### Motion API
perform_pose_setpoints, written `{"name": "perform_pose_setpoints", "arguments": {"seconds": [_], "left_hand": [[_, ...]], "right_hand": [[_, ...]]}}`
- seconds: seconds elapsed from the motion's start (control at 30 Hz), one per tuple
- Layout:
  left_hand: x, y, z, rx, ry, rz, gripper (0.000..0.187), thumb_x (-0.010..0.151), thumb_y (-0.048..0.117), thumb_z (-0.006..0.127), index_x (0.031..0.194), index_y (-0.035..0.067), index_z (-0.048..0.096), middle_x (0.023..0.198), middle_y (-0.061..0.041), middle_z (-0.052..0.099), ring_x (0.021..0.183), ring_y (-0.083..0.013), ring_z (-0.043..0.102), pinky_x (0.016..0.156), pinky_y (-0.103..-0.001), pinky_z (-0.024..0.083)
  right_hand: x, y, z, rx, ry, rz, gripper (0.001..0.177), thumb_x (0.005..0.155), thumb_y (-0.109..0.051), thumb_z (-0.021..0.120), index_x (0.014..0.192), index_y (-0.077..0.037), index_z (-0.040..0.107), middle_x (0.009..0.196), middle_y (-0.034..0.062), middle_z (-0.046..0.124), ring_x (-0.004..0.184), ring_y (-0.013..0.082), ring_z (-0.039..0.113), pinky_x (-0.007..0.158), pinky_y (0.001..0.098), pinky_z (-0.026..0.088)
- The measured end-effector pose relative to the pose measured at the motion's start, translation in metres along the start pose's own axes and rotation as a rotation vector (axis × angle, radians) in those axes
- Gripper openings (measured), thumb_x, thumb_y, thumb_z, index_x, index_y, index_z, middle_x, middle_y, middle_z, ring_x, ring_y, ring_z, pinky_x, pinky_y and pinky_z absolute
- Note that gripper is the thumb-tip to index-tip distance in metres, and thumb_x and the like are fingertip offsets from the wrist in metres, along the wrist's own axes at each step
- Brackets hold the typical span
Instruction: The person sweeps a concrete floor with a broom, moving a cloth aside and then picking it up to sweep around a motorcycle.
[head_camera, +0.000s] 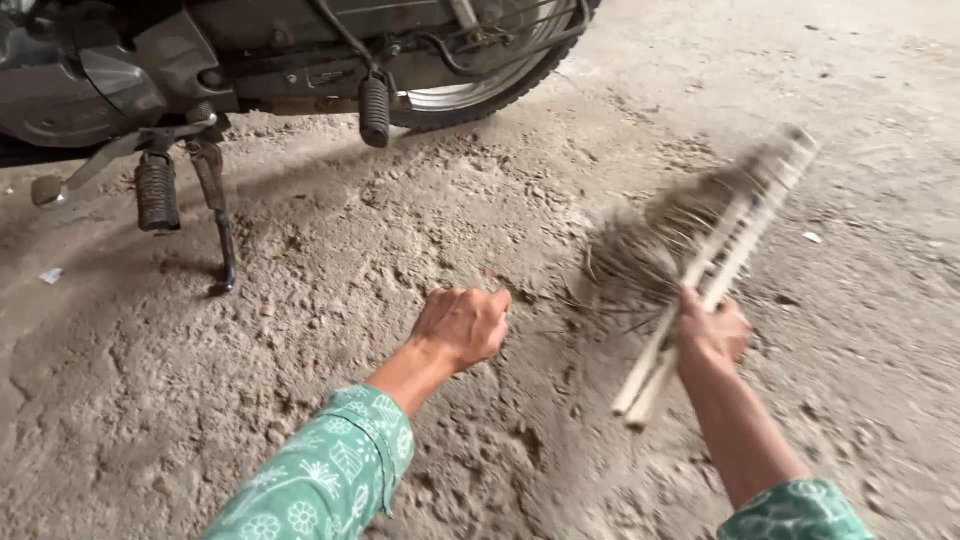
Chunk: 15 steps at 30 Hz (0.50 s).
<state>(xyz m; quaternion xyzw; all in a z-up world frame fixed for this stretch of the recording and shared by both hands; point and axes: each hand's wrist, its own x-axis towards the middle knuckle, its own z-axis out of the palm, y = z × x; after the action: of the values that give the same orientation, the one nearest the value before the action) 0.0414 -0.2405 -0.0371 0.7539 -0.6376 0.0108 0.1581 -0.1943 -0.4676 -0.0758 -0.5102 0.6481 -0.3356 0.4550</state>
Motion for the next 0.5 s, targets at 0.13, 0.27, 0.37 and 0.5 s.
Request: {"name": "perform_pose_setpoints", "arguments": {"seconds": [0.13, 0.27, 0.37, 0.5], "left_hand": [[0.008, 0.029, -0.018, 0.008, 0.030, 0.061, 0.014, 0.088, 0.006, 0.060, 0.074, 0.008, 0.063, 0.053, -0.008, 0.064, 0.042, -0.0184, 0.061, 0.039, -0.037, 0.048], [0.017, 0.067, -0.043, 0.025, 0.104, 0.107, 0.011, 0.084, 0.014, 0.068, 0.078, 0.006, 0.065, 0.064, -0.016, 0.070, 0.054, -0.0309, 0.069, 0.050, -0.044, 0.056], [0.014, 0.085, -0.047, -0.007, -0.010, 0.042, 0.010, 0.088, 0.015, 0.067, 0.084, 0.006, 0.065, 0.067, -0.016, 0.072, 0.057, -0.0301, 0.071, 0.053, -0.044, 0.057], [0.005, 0.084, -0.025, -0.058, 0.050, 0.066, 0.008, 0.088, 0.015, 0.066, 0.082, 0.009, 0.066, 0.059, -0.013, 0.069, 0.048, -0.0232, 0.066, 0.047, -0.039, 0.053]], "right_hand": [[-0.069, -0.043, -0.020, -0.127, -0.220, -0.109, 0.036, 0.095, -0.036, 0.069, 0.113, -0.005, 0.061, 0.086, 0.0123, 0.068, 0.058, 0.0194, 0.059, 0.045, 0.0400, 0.051], [-0.065, -0.032, -0.029, -0.266, -0.643, -0.225, 0.041, 0.096, -0.039, 0.063, 0.123, -0.008, 0.065, 0.085, 0.0111, 0.071, 0.062, 0.0181, 0.059, 0.051, 0.0369, 0.051], [-0.058, 0.000, -0.038, -0.488, -0.832, -0.237, 0.051, 0.093, -0.040, 0.066, 0.137, -0.013, 0.060, 0.092, 0.0082, 0.073, 0.066, 0.0164, 0.063, 0.055, 0.0349, 0.054], [-0.040, 0.026, -0.080, -0.387, -0.653, -0.010, 0.060, 0.089, -0.034, 0.070, 0.143, -0.014, 0.054, 0.100, 0.0116, 0.077, 0.066, 0.0194, 0.067, 0.053, 0.0359, 0.057]]}}
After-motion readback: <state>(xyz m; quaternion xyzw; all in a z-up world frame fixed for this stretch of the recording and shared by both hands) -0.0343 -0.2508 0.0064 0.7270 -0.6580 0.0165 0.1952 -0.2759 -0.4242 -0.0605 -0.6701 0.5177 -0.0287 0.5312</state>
